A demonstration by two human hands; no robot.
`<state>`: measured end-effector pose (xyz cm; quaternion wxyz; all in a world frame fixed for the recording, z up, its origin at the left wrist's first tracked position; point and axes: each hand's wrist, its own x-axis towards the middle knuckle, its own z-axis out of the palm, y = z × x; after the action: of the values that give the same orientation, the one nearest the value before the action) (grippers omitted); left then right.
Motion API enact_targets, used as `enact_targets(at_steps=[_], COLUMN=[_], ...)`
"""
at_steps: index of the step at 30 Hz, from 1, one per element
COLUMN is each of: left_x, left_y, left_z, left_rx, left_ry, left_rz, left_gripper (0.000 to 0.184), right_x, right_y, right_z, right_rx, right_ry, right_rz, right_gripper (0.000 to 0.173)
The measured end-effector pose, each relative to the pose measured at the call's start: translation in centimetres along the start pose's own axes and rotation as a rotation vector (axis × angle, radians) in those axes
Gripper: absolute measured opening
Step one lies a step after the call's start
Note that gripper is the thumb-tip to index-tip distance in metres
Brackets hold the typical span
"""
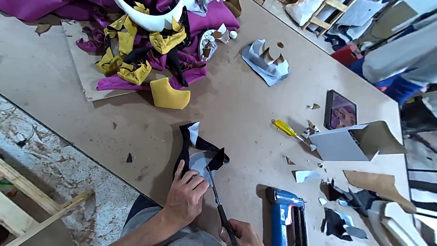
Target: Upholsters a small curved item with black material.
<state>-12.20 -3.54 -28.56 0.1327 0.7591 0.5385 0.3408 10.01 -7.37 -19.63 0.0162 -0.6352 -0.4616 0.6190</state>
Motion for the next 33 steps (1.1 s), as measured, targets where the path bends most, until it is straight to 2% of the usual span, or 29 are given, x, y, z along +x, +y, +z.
enact_targets(at_steps=[6,12,17,25,30,33], left_x=[0.0,0.0,-0.1,0.0,-0.2,-0.2], left_y=[0.0,0.0,-0.1,-0.1,-0.3,-0.2], left_z=[-0.3,-0.2,-0.2,-0.1,-0.1,-0.1], left_rx=[0.001,-0.020,-0.024,-0.038,-0.049,-0.048], left_ry=[-0.011,-0.013,-0.006,0.008,0.010,0.009], left_rz=[0.007,-0.014,-0.002,-0.010,-0.009,-0.008], left_gripper=[0.023,0.024,0.023,0.025,0.026,0.027], right_x=[0.8,0.6,1.4,1.0,2.1,2.1], right_y=[0.1,0.3,0.4,0.0,-0.6,-1.0], right_z=[0.2,1.2,1.1,1.8,1.6,1.7], right_rx=[0.053,0.046,0.073,0.056,0.108,0.108], right_ry=[-0.036,0.047,-0.004,0.087,0.036,0.064], right_rz=[0.028,-0.038,-0.033,-0.057,0.016,0.013], right_gripper=[0.042,0.042,0.058,0.050,0.052,0.046])
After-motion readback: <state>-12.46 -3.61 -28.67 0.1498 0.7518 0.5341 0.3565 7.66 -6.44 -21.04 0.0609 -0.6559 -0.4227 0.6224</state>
